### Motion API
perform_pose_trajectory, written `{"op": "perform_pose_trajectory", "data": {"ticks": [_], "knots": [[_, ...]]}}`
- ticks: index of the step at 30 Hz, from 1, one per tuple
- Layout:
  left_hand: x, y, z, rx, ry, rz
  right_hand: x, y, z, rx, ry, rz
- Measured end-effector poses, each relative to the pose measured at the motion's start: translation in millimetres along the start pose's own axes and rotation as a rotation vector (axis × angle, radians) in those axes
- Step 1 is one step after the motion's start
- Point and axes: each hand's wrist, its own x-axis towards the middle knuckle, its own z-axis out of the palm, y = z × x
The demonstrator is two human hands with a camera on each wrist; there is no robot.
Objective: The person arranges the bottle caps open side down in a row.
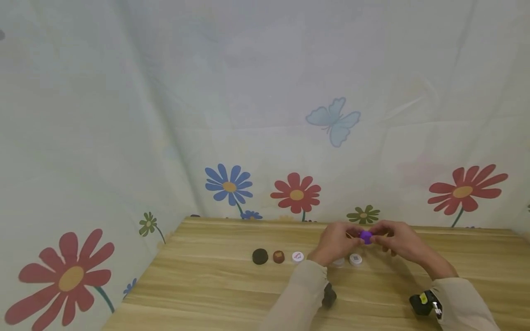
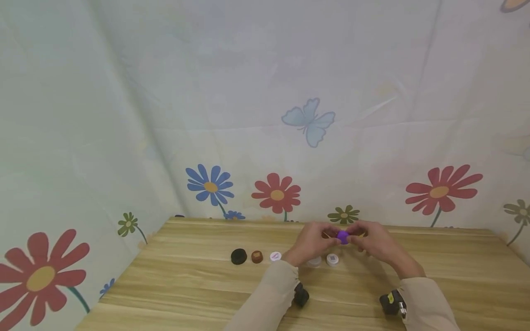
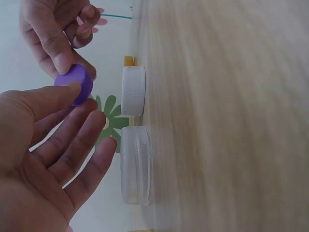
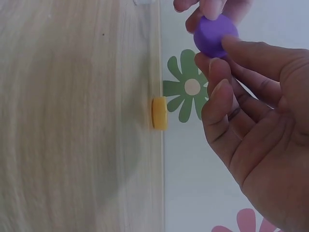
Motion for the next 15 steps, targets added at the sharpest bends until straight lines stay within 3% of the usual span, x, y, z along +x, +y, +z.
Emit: {"op": "perform_pose_trajectory", "data": {"ticks": [8,15], "knots": [[-0.7,-0.6,0.1,0.030,-0.007,0.040,-0.6,-1.1,-0.9,0.036,-0.006,0.042],[-1.3,-0.3,0.0,0.058,0.005,0.064,-0.8,-2.3,-2.1,0.044,-0.022,0.023]]}}
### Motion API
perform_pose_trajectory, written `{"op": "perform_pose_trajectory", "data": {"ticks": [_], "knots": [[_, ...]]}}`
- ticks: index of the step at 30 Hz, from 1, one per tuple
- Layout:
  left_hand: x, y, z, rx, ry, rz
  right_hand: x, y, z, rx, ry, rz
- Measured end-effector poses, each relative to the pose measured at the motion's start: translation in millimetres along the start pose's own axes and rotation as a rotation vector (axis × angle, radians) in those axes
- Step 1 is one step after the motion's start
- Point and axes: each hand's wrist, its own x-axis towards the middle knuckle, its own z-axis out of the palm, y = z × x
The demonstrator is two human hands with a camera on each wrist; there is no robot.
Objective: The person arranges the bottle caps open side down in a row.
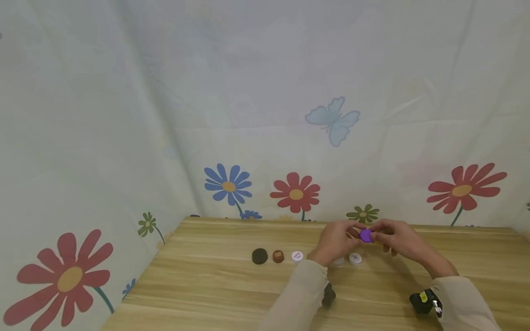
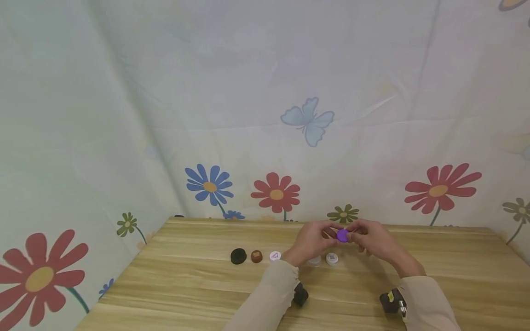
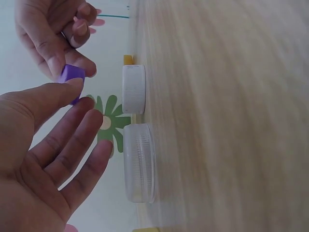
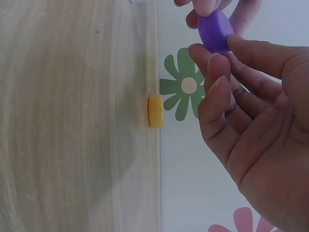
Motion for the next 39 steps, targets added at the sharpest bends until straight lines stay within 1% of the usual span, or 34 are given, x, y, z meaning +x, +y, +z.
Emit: {"op": "perform_pose_trajectory", "data": {"ticks": [4,11,14,19,23,27,31,35,39], "knots": [[-0.1,0.2,-0.9,0.010,-0.001,-0.002,-0.3,-0.4,-1.0,-0.006,-0.017,-0.004],[-0.3,-0.7,-2.5,-0.023,-0.024,-0.022,-2.4,-0.9,-2.4,-0.004,-0.054,-0.002],[0.1,-1.7,-2.3,-0.032,-0.028,-0.015,-2.4,0.2,-2.5,-0.002,-0.063,-0.014],[-0.2,-2.0,-2.6,-0.032,-0.037,0.000,-1.5,2.0,-2.2,-0.015,-0.050,-0.041],[-1.3,-2.4,-2.9,-0.056,-0.046,0.011,-1.5,2.0,-2.2,-0.021,-0.045,-0.046],[-1.7,-2.3,-2.5,-0.078,-0.059,0.029,-1.8,1.6,-2.7,-0.021,-0.061,-0.043],[-1.1,-1.6,-1.3,-0.063,-0.074,0.047,-2.0,1.9,-3.4,-0.025,-0.083,-0.031],[-0.3,-0.9,0.2,-0.036,-0.084,0.050,-1.9,3.8,-4.0,-0.032,-0.101,-0.012],[0.2,0.2,1.3,-0.015,-0.104,0.053,-1.8,6.9,-4.5,-0.027,-0.117,-0.023]]}}
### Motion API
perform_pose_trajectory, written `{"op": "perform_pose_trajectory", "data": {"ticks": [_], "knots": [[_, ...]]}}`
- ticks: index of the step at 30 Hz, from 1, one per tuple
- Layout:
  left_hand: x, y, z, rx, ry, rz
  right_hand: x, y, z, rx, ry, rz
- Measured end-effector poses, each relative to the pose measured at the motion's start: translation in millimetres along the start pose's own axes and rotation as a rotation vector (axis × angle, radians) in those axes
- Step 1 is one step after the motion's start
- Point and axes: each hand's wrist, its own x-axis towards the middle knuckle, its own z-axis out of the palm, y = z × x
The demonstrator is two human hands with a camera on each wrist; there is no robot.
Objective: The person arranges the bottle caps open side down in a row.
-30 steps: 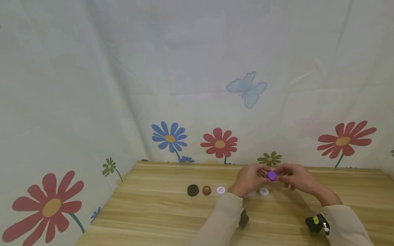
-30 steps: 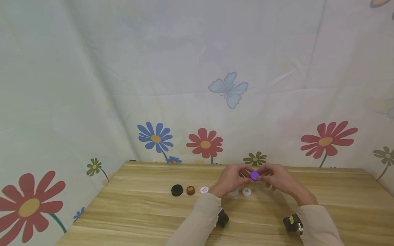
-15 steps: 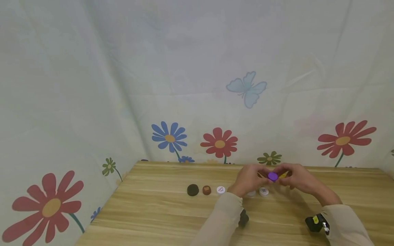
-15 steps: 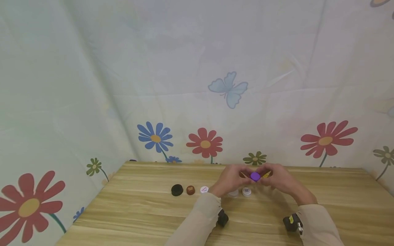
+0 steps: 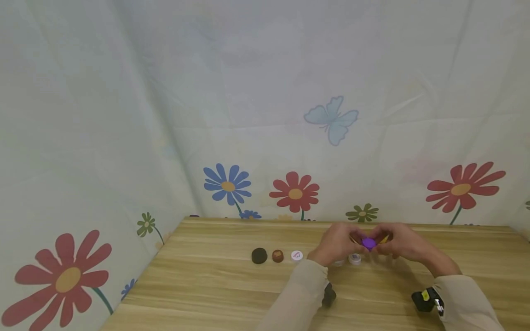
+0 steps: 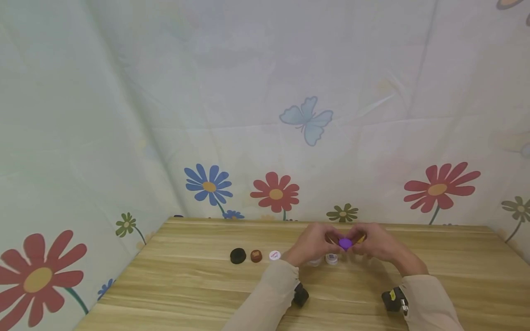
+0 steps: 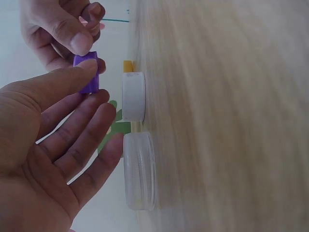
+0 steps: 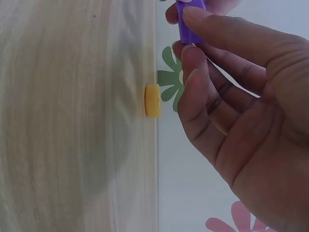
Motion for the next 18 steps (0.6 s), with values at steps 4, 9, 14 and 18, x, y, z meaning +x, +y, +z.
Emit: {"op": "perform_pose_trajectory", "data": {"ticks": [4,9,14,18], "knots": [[-0.7,2.4,0.5,0.042,-0.035,-0.015,-1.2,2.8,0.0,0.009,-0.028,-0.014],[-1.8,5.6,1.7,0.066,-0.075,-0.060,-2.2,5.1,0.1,0.018,-0.067,0.013],[-2.5,8.3,2.6,0.078,-0.088,-0.078,-2.7,6.8,0.3,0.017,-0.087,0.027],[-3.6,10.4,2.9,0.092,-0.093,-0.090,-2.5,8.4,1.1,0.009,-0.094,0.033]]}}
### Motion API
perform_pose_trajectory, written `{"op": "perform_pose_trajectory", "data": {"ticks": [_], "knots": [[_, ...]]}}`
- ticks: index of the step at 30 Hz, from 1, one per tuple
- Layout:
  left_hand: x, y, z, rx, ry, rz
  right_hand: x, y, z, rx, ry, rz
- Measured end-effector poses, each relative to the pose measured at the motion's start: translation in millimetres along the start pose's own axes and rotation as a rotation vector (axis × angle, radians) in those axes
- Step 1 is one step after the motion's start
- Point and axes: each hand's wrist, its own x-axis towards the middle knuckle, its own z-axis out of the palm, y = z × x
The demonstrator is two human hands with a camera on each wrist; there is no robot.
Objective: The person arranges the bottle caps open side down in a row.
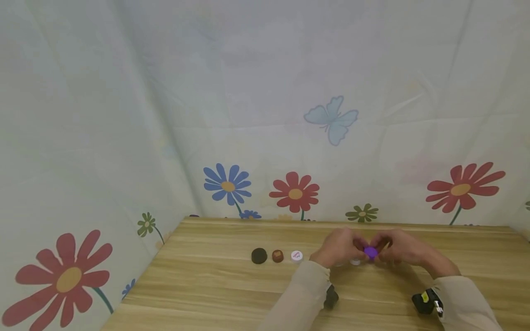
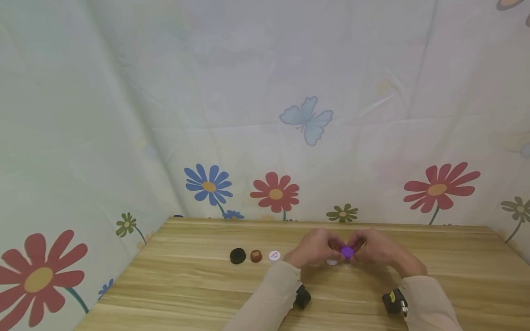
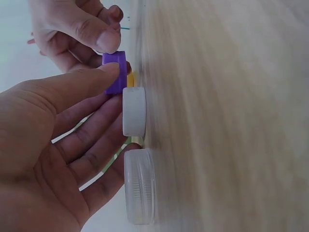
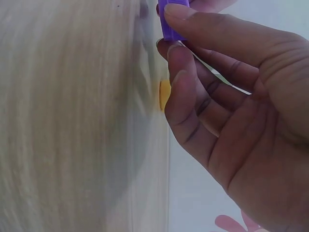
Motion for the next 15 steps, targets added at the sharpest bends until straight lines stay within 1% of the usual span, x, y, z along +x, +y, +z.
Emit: {"op": "perform_pose_trajectory", "data": {"ticks": [8,15], "knots": [[0.1,1.2,1.9,0.068,0.001,0.006,0.7,2.8,1.9,0.022,-0.004,0.008],[1.7,1.8,4.7,0.086,0.003,-0.007,0.9,6.1,2.8,0.030,-0.006,0.006]]}}
